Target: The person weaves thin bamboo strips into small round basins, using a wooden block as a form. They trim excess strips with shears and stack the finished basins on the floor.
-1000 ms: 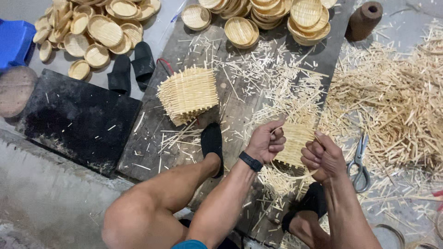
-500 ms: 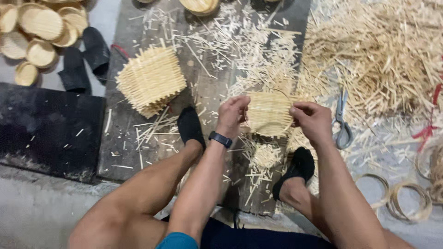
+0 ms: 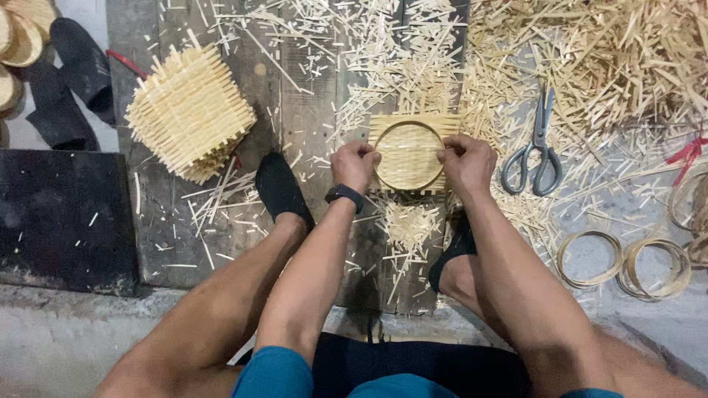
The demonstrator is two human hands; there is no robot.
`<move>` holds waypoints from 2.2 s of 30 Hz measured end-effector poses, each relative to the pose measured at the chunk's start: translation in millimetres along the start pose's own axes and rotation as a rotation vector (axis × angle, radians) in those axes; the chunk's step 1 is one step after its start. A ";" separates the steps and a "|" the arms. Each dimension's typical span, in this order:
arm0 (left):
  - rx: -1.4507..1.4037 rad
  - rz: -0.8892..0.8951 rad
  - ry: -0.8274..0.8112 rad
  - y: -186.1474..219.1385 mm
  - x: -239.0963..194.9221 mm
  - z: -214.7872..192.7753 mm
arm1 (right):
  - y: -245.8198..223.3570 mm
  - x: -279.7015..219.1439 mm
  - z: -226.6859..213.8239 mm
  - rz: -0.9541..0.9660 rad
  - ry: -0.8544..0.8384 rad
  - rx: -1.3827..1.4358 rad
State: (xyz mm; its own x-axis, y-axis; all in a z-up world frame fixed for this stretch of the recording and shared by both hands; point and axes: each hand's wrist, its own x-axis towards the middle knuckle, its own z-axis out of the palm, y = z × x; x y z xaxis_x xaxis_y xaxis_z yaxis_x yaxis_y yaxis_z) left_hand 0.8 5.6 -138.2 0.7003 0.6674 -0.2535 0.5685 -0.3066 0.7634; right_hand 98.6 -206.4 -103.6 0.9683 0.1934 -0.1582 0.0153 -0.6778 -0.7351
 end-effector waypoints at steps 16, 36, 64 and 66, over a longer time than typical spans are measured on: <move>-0.004 -0.053 -0.025 -6.7 23.5 2.5 | 9.9 6.3 4.5 -0.026 0.007 0.027; 0.041 -0.116 -0.144 -18.3 42.9 18.1 | 50.5 28.8 15.6 0.011 -0.115 -0.020; -0.176 0.362 -0.256 28.9 58.0 56.0 | 44.7 -63.9 119.4 0.776 -0.157 0.634; -0.231 0.268 -0.317 25.5 51.3 54.7 | 42.1 -78.1 116.1 0.685 -0.141 0.341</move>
State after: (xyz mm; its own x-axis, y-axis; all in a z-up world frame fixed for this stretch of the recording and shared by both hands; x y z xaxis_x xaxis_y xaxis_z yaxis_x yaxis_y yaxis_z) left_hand 74.7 -5.1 -164.2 0.9267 0.3348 -0.1710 0.2643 -0.2566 0.9297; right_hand -5.3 -167.7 -198.8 0.6927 -0.0859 -0.7161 -0.6749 -0.4271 -0.6017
